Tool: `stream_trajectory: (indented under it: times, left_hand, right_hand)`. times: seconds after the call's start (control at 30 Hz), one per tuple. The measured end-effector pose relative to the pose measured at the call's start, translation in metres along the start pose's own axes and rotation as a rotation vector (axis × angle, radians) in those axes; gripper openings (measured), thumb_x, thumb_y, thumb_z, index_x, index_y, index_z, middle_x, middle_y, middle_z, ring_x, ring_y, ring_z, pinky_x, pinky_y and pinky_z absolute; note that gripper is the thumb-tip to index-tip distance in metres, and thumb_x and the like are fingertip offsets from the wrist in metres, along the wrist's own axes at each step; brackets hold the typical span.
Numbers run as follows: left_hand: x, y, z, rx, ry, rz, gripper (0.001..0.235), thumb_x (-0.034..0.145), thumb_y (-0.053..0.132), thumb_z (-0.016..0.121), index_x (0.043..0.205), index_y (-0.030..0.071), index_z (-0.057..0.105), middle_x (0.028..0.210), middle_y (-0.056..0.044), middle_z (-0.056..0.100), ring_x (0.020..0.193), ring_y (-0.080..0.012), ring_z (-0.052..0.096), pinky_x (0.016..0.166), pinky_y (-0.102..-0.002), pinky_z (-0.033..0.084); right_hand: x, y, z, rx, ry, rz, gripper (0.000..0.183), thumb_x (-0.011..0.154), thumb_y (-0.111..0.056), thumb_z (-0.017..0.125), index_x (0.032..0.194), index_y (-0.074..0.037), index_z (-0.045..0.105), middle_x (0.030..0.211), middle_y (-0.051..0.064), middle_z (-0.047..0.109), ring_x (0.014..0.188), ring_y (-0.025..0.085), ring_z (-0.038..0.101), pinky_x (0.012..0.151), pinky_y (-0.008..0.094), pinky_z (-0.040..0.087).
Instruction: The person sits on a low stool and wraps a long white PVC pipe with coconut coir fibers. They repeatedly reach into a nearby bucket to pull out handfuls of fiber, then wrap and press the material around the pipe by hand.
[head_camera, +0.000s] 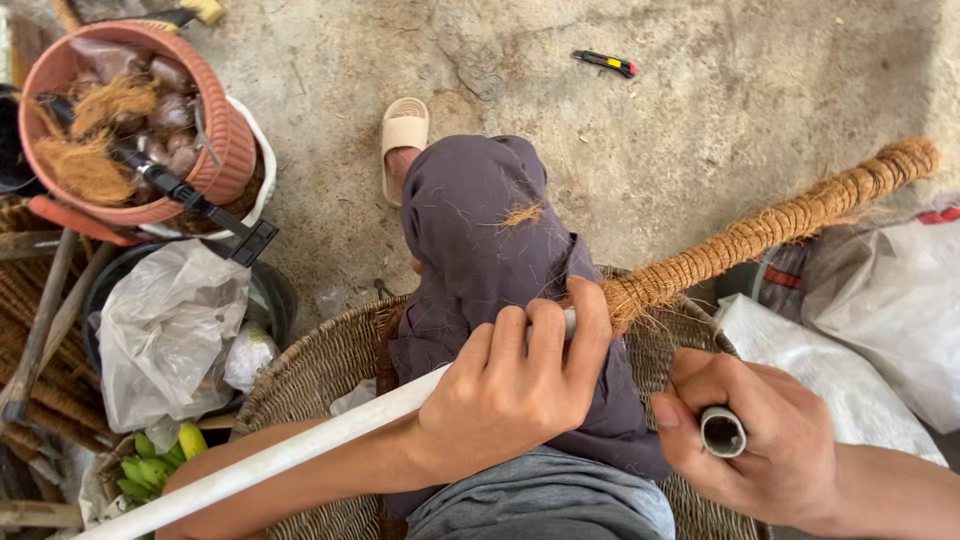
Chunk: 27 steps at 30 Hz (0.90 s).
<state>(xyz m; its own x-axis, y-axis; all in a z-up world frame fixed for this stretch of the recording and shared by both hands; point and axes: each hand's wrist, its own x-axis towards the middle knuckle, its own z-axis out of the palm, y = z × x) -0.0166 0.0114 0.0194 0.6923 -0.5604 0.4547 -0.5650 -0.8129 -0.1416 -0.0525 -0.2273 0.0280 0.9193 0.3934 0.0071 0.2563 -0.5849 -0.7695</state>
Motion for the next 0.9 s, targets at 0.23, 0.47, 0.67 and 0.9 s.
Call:
stream_trajectory:
  times: [0.23,0.47,0.67,0.9]
  left_hand:
    - [0.010,-0.008,-0.003,-0.226,0.038,-0.065,0.032,0.111,0.034,0.066,0.116,0.003,0.070,0.075,0.003,0.048,0.063,-0.0094,0.053,0.053,-0.022,0.045]
    - [0.019,-0.017,0.007,-0.552,0.054,-0.181,0.039,0.106,0.033,0.072,0.121,-0.001,0.066,0.078,-0.003,0.057,0.065,-0.0157,0.063,0.056,-0.029,0.052]
    - [0.027,-0.028,0.001,-0.899,-0.009,-0.284,0.031,0.103,0.027,0.071,0.117,0.000,0.065,0.089,-0.010,0.071,0.072,-0.0259,0.072,0.057,-0.036,0.055]
    - [0.035,-0.029,0.001,-1.016,-0.017,-0.392,0.027,0.104,0.026,0.068,0.118,0.002,0.065,0.095,-0.012,0.074,0.072,-0.0256,0.075,0.057,-0.035,0.055]
  right_hand:
    - [-0.004,0.017,0.041,0.084,0.284,0.017,0.029,0.089,-0.002,0.066,0.071,-0.008,0.045,0.055,0.000,0.050,0.043,0.010,0.041,0.041,0.029,0.032]
    - [0.019,0.033,0.072,1.038,0.484,0.090,0.030,0.103,-0.014,0.066,0.082,-0.008,0.045,0.064,0.001,0.046,0.052,0.010,0.039,0.049,0.032,0.033]
    - [0.045,0.029,0.077,1.269,0.483,-0.015,0.041,0.106,-0.016,0.071,0.078,-0.008,0.042,0.067,0.002,0.044,0.053,0.011,0.038,0.050,0.031,0.030]
    - [0.057,0.015,0.077,1.358,0.481,-0.057,0.038,0.105,-0.013,0.069,0.080,-0.010,0.040,0.064,-0.003,0.041,0.053,0.011,0.037,0.050,0.033,0.032]
